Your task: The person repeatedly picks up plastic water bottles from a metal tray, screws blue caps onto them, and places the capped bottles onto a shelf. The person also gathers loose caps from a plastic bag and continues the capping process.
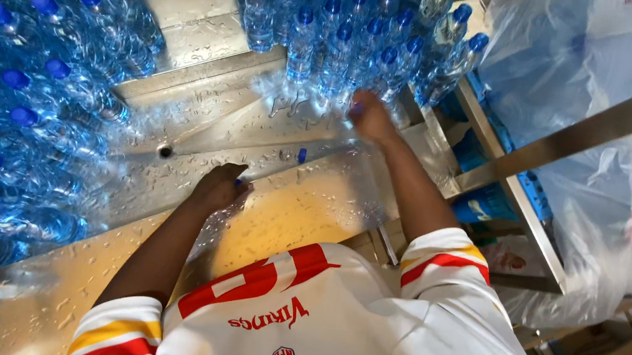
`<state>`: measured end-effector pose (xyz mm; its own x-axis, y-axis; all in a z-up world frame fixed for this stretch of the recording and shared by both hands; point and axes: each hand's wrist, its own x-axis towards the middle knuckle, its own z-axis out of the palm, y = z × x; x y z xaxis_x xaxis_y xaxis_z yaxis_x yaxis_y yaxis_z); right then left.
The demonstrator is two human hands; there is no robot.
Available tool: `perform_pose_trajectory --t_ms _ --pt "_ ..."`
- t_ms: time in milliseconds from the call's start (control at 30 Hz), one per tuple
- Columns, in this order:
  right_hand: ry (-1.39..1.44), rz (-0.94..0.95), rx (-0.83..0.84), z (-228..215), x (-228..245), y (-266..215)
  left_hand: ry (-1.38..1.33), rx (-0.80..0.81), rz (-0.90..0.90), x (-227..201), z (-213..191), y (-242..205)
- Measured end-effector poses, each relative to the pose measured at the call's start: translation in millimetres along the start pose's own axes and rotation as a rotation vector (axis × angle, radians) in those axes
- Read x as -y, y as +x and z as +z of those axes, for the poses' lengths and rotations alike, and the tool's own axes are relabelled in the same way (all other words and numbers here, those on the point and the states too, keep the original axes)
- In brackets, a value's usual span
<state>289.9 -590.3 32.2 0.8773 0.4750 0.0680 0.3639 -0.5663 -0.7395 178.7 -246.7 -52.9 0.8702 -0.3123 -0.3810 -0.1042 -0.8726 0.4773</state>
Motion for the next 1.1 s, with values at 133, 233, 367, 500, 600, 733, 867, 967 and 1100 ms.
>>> perform_pose_trajectory --t_ms 133,233,367,500,600,733,867,967,1100 --pt "-0.280 0.234 -0.566 -55.8 -0.8 13.1 0.018 -0.037 0.015 -2.3 11.5 10.9" --pt "-0.408 0.161 -0.476 -75.5 4.1 39.9 -0.018 -0.053 0.010 -10.7 9.7 16.2" --pt "-0.744 0.222 -0.396 -63.8 -7.6 57.7 -0.101 -0.057 0.011 -12.2 8.1 -4.2" --pt "-1.035 -0.272 -0.450 -59.5 -33.3 40.5 -0.174 -0.141 -0.021 0.8 10.3 -16.2" --pt "-0.512 0.130 -0.457 -33.8 -27.4 22.5 -0.388 -0.226 -0.107 7.8 14.9 -29.6" --pt "-0.638 -0.033 -0.417 16.8 -12.0 -2.0 -1.072 -0.288 -0.201 9.0 16.7 -40.8" --pt "-0.152 -0.218 -0.297 53.6 25.3 -20.2 -1.522 -0.163 -0.343 17.4 14.6 -47.3" --pt "0.169 -0.361 -0.226 111.8 68.4 -13.2 -1.920 -0.299 -0.394 17.4 3.6 -68.4" --pt "0.790 0.125 -0.356 171.9 112.1 -11.5 -1.672 -0.644 -0.290 42.9 2.2 -92.3"
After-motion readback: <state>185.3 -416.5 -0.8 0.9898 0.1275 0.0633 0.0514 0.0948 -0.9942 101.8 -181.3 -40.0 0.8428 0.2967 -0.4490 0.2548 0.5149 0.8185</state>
